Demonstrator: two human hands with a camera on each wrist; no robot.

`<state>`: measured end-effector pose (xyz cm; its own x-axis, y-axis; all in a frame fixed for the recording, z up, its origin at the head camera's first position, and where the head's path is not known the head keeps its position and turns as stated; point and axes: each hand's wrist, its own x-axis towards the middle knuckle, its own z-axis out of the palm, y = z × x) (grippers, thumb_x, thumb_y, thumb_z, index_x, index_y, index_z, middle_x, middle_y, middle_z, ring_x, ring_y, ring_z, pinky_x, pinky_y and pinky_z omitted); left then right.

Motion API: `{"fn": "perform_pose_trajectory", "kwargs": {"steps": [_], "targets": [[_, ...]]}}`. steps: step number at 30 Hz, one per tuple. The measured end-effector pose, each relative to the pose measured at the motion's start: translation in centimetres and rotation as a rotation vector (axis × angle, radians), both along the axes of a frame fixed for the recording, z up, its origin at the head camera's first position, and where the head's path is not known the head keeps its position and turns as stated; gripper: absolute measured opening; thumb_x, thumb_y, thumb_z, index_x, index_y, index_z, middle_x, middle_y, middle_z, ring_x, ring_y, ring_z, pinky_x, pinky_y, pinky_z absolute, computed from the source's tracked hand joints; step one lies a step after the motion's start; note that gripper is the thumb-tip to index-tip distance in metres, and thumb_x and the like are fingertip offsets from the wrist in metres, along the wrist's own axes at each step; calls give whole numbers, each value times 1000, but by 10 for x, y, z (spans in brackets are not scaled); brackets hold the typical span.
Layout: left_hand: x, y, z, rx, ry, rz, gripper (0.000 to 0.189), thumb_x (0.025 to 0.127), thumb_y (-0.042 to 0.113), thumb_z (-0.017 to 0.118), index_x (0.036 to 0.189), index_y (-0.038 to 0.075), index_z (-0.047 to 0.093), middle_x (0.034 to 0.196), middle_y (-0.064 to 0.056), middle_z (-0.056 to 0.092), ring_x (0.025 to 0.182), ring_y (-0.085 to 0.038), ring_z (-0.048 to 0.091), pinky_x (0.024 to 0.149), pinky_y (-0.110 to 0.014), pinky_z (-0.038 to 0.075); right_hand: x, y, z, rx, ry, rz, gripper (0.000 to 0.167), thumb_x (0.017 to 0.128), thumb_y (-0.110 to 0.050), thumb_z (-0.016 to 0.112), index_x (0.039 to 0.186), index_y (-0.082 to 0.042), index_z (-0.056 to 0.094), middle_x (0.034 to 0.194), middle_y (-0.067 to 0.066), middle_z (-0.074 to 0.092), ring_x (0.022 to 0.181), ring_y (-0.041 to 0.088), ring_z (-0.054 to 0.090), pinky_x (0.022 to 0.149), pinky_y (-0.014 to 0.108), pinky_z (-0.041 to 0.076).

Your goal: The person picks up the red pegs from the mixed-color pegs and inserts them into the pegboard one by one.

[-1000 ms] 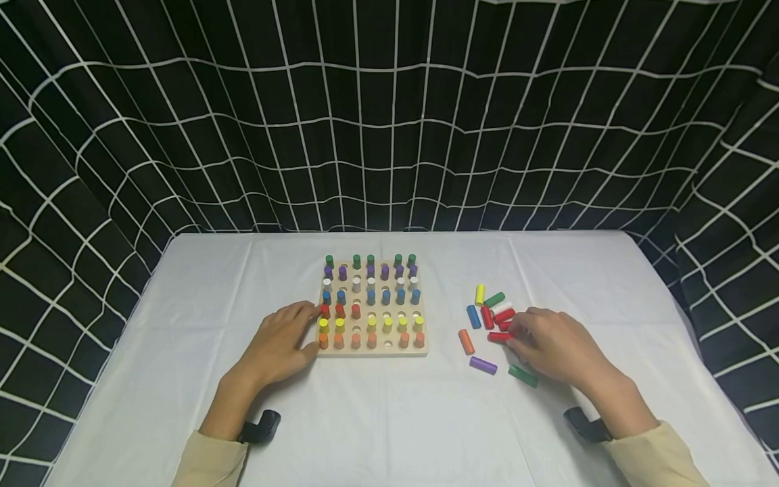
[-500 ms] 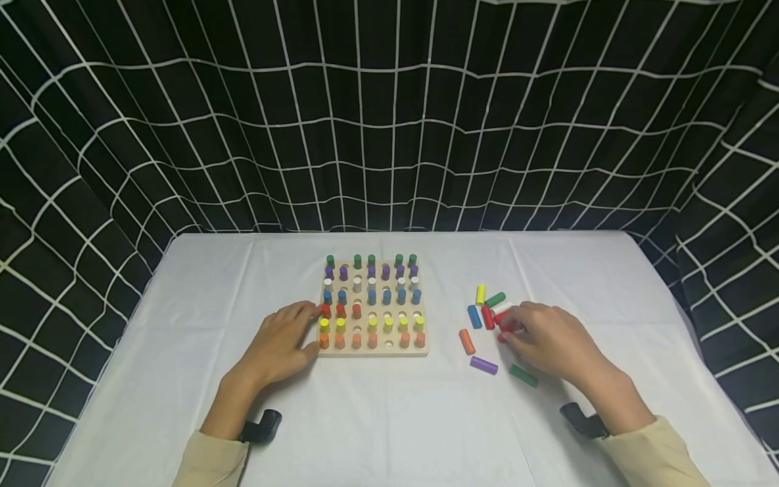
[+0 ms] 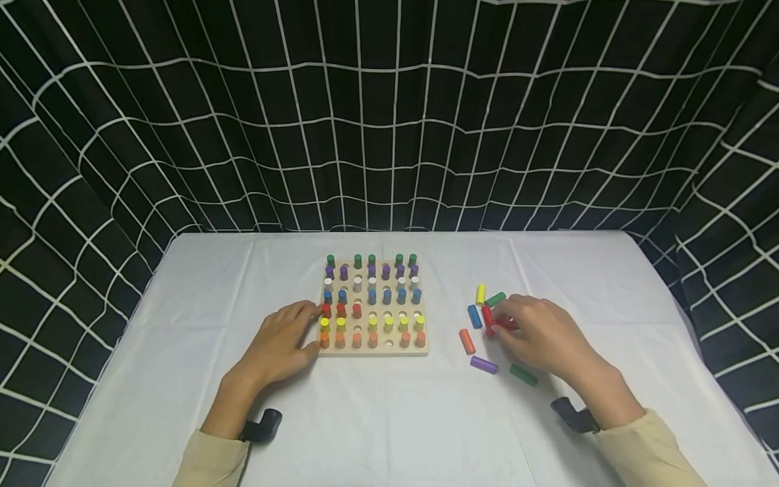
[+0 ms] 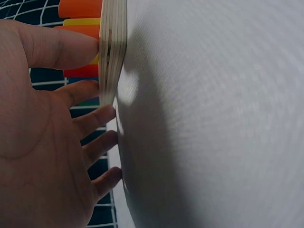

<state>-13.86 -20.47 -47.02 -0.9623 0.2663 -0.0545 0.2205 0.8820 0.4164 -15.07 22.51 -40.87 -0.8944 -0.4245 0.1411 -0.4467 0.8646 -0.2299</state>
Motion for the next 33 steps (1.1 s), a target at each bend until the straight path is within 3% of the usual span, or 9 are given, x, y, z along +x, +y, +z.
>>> {"fn": "perform_pose_trajectory", "kwargs": {"steps": [6,11,17,25,33], "targets": [[1,0,2,-5,8,-2,65,95,32,60,155,10,50,162,-16,49,155,-40,41,127,-67,32,-6,-9,-1,-20,60,60,13,87,-8,77,99,-12,77,81,-5,67,73,10,53,67,32,50],[0,0,1,-5,8,1,66,95,33,61,156,10,50,162,-16,49,155,-41,40,127,-67,32,-12,-20,-1,-25,87,101,10,88,-7,73,94,-14,76,75,-7,61,72,10,51,71,34,48],[-1,0,-2,-3,10,7,68,94,34,62,156,10,49,162,-16,49,156,-40,40,127,-66,32,-17,-32,1,-25,76,113,9,89,-9,74,96,-14,76,78,-4,66,76,13,53,76,37,49],[-1,0,-2,16,1,8,68,94,34,62,156,10,50,163,-15,48,157,-39,39,128,-66,31,-21,-46,2,-24,55,116,10,89,-12,75,99,-13,77,93,0,76,96,24,71,98,50,58],[-1,-1,-4,13,0,13,68,94,34,62,157,11,49,163,-15,48,157,-39,39,128,-66,31,-27,-62,2,-27,82,168,6,90,-14,76,96,-14,76,91,-2,75,96,25,70,96,48,57]]}}
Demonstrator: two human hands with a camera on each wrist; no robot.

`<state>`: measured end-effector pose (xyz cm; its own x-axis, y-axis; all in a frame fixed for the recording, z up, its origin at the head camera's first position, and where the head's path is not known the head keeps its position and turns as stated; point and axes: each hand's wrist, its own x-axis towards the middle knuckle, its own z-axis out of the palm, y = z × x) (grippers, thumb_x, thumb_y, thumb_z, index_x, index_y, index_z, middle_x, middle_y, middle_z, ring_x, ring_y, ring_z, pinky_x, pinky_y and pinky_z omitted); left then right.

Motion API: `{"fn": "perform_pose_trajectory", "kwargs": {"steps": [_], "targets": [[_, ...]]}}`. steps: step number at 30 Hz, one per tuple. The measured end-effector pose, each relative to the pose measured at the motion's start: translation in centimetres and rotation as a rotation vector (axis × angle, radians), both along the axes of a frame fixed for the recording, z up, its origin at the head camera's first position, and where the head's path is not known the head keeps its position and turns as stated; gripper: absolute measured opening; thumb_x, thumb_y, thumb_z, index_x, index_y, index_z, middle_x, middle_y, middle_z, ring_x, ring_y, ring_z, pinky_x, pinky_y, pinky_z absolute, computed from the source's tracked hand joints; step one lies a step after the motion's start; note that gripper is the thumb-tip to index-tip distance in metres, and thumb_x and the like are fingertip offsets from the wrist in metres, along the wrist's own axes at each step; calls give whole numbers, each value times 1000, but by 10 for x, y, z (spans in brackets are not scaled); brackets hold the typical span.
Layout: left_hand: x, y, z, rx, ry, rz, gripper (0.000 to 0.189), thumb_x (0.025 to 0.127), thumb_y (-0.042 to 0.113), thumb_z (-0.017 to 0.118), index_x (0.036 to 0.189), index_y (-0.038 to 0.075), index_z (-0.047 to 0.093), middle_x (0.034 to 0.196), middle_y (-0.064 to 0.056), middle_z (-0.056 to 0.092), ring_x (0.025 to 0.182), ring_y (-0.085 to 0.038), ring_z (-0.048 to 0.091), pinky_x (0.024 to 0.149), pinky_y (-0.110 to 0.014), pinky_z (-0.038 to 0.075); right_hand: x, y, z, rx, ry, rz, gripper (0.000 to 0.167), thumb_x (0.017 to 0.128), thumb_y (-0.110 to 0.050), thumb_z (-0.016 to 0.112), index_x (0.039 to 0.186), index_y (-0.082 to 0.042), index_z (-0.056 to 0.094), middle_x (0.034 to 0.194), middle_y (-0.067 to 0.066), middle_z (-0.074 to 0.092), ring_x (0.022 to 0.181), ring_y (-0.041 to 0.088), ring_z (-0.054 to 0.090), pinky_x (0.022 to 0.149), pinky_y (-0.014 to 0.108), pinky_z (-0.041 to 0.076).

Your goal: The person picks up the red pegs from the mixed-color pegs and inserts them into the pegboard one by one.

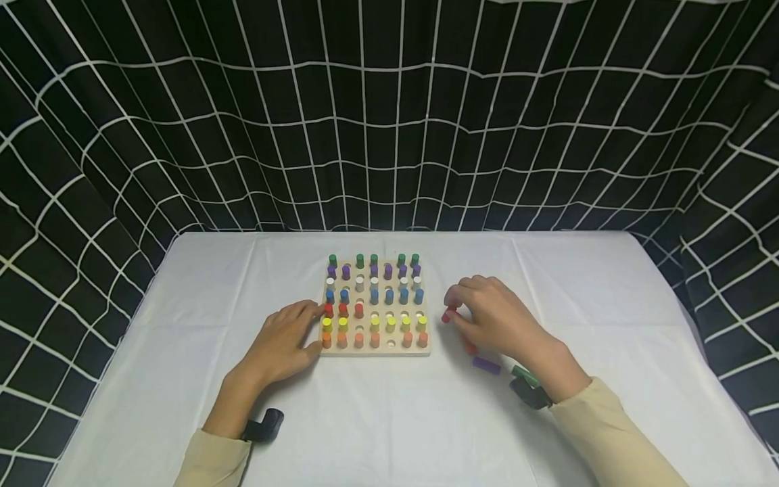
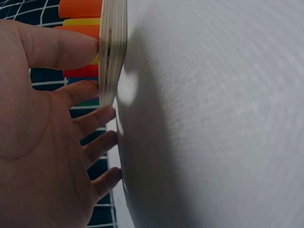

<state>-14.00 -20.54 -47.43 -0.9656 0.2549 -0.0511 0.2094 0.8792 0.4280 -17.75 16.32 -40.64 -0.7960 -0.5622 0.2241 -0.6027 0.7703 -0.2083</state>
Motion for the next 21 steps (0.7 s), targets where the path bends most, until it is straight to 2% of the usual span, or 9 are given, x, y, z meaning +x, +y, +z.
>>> {"fn": "perform_pose_trajectory", "kwargs": {"steps": [11,17,21], "targets": [[0,-1,-1,-5,-3,3,69,94,34,61,158,11,48,164,-15,48,157,-39,38,128,-66,30,-7,-21,2,-11,43,61,4,90,-13,78,93,-15,76,88,-3,75,90,21,69,91,44,57],[0,-1,-1,-10,-1,1,69,94,34,61,158,11,48,164,-15,48,157,-39,38,128,-66,31,-11,-33,3,-5,34,56,6,90,-17,81,94,-15,77,88,-4,75,89,19,68,92,42,57],[0,-1,-1,-7,-3,-3,69,94,35,61,158,11,48,164,-15,48,157,-39,38,128,-66,30,-13,-40,5,-13,32,68,7,90,-18,82,95,-14,78,87,-4,75,89,20,68,88,40,57]]}}
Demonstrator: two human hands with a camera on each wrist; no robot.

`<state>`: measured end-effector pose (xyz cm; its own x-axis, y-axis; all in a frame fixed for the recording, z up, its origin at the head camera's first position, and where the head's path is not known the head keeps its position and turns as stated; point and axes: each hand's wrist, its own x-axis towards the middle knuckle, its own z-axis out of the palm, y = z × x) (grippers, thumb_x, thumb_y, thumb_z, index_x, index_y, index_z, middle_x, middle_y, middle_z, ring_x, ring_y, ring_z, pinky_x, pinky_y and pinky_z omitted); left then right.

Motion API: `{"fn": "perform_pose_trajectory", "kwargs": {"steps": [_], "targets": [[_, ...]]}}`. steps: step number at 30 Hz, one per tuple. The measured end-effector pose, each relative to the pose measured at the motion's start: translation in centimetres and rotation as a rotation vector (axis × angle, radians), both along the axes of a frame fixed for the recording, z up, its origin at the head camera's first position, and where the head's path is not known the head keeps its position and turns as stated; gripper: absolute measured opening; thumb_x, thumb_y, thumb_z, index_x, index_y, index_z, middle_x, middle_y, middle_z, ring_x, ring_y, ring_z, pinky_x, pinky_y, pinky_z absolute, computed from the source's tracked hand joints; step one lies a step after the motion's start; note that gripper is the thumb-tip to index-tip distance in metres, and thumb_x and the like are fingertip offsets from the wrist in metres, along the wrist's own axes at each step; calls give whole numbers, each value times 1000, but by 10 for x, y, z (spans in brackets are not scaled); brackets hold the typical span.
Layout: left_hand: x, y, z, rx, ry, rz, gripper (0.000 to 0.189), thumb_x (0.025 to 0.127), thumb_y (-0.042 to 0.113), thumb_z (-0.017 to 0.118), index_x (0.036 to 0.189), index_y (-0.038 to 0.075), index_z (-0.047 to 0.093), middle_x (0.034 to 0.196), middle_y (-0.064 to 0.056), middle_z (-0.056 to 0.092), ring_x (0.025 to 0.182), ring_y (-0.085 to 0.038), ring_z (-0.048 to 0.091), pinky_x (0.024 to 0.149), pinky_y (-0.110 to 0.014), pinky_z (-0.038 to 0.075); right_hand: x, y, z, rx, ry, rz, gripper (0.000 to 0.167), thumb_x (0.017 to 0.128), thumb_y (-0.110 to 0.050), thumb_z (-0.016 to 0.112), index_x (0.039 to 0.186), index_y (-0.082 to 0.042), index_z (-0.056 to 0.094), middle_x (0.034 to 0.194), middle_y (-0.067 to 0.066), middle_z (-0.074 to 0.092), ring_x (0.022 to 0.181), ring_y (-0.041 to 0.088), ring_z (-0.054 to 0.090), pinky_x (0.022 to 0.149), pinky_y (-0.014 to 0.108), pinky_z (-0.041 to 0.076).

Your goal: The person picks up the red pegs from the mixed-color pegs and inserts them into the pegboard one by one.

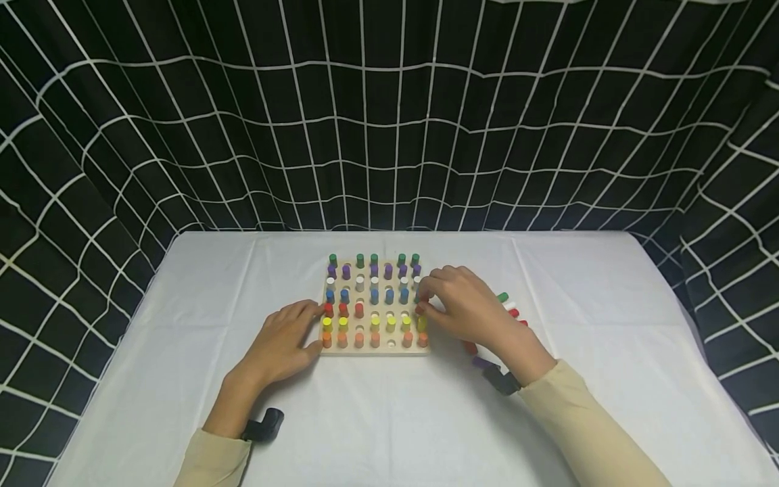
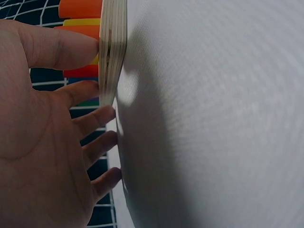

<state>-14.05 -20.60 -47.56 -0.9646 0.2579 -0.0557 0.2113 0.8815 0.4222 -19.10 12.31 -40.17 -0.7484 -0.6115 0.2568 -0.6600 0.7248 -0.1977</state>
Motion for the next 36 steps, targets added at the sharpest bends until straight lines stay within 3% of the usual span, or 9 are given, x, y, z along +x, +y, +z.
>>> {"fn": "perform_pose_trajectory", "kwargs": {"steps": [12,17,30,36], "targets": [[-2,0,-1,0,8,-3,65,95,34,62,156,12,50,162,-13,49,157,-37,39,129,-65,31,-9,-16,0,1,-67,15,11,92,-18,80,102,-12,80,94,-1,76,91,19,68,91,42,58],[-1,0,1,1,6,-4,64,95,34,63,155,12,51,161,-12,50,156,-37,40,128,-65,31,-12,-25,0,-15,-66,54,8,91,-16,82,97,-12,77,89,-3,75,85,18,65,87,40,57],[-1,0,2,7,14,-19,66,95,35,61,156,11,50,161,-13,51,155,-37,41,127,-65,32,-16,-48,-3,-40,-107,58,5,91,-16,81,93,-13,77,87,-3,76,83,16,66,92,41,58],[-1,-1,0,9,17,-20,65,96,35,62,155,10,51,161,-13,51,155,-37,41,127,-65,33,-15,-57,-6,-58,-161,64,11,92,-16,80,102,-11,80,93,-1,77,85,16,65,89,37,59]]}}
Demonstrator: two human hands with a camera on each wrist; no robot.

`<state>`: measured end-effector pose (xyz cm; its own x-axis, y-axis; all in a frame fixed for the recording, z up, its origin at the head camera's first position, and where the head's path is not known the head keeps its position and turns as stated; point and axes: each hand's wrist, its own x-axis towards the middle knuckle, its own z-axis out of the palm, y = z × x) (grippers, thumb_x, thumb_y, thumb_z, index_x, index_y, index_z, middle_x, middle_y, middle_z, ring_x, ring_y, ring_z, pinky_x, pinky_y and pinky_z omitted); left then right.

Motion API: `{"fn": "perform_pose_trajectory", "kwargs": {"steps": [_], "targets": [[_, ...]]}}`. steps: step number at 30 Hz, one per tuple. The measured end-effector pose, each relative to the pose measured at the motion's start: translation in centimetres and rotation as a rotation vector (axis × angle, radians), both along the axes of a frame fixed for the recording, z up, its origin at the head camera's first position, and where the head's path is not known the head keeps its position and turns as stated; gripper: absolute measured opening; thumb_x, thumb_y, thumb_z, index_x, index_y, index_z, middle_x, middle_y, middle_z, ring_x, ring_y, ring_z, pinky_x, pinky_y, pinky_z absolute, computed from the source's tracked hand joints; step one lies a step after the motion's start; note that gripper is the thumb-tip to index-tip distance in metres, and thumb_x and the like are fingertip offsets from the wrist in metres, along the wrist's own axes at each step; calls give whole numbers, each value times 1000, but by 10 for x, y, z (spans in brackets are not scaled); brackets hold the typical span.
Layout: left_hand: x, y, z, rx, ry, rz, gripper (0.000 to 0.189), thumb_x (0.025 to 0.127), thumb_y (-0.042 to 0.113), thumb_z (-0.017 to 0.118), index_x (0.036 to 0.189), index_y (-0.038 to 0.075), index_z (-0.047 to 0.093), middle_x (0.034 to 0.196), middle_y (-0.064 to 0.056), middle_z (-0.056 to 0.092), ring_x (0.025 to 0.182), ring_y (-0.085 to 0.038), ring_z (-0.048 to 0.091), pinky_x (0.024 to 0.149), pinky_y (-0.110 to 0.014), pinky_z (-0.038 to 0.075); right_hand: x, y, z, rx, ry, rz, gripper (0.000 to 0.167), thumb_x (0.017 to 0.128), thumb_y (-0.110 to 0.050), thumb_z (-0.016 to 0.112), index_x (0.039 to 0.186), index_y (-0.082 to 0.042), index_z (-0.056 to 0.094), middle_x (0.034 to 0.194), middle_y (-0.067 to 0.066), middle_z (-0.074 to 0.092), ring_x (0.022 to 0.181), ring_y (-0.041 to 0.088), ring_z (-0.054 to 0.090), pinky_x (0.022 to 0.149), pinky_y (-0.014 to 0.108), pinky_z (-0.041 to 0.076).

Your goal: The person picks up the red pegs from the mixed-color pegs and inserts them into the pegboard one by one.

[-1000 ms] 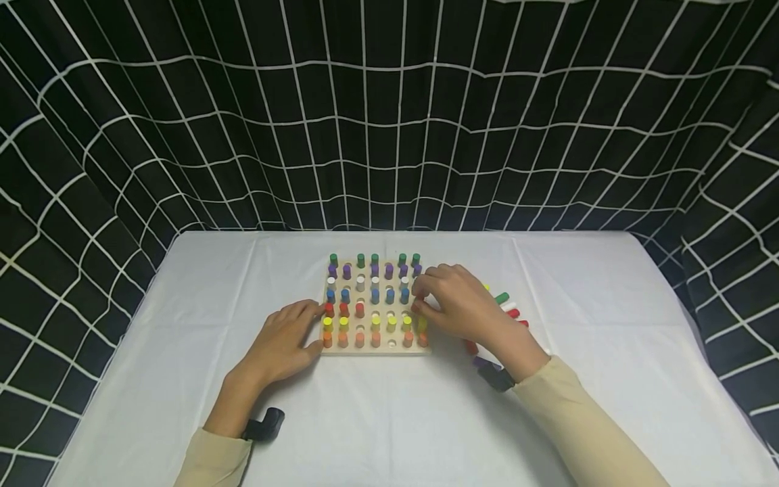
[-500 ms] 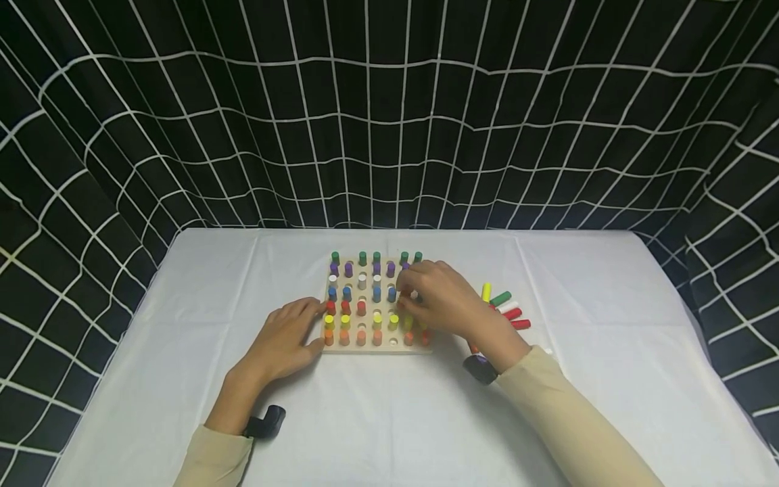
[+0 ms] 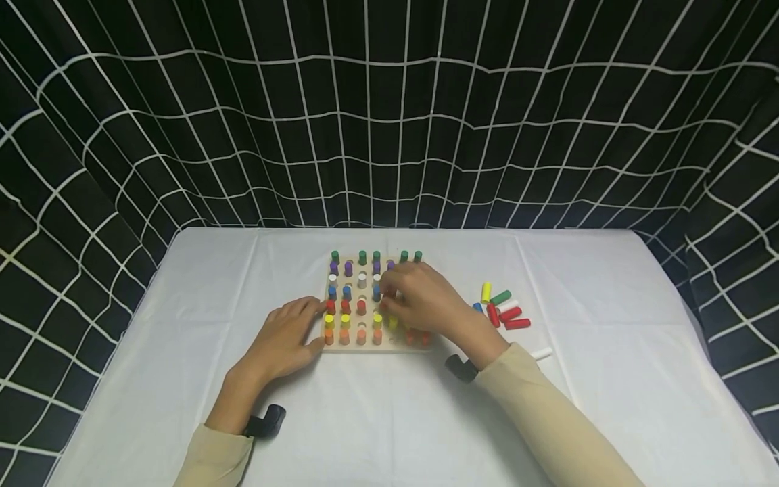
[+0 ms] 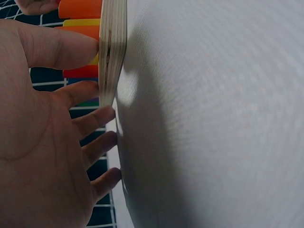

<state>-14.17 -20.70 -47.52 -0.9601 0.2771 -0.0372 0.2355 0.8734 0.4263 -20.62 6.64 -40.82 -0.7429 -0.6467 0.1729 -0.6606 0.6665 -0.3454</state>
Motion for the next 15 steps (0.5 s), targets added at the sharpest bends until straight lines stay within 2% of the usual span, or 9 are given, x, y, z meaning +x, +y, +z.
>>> {"fn": "perform_pose_trajectory", "kwargs": {"steps": [5,15], "targets": [[0,0,0,-1,2,1,65,95,35,61,155,10,51,161,-13,51,155,-37,42,127,-65,33,0,-6,-3,24,-12,-5,12,93,-18,80,103,-12,80,95,-1,76,83,15,62,83,33,57],[1,0,2,8,4,-3,64,95,33,62,154,10,51,160,-12,52,155,-36,41,127,-65,33,-1,-12,-6,50,-19,5,4,94,-17,79,97,-16,78,91,-3,75,84,14,61,84,34,55]]}}
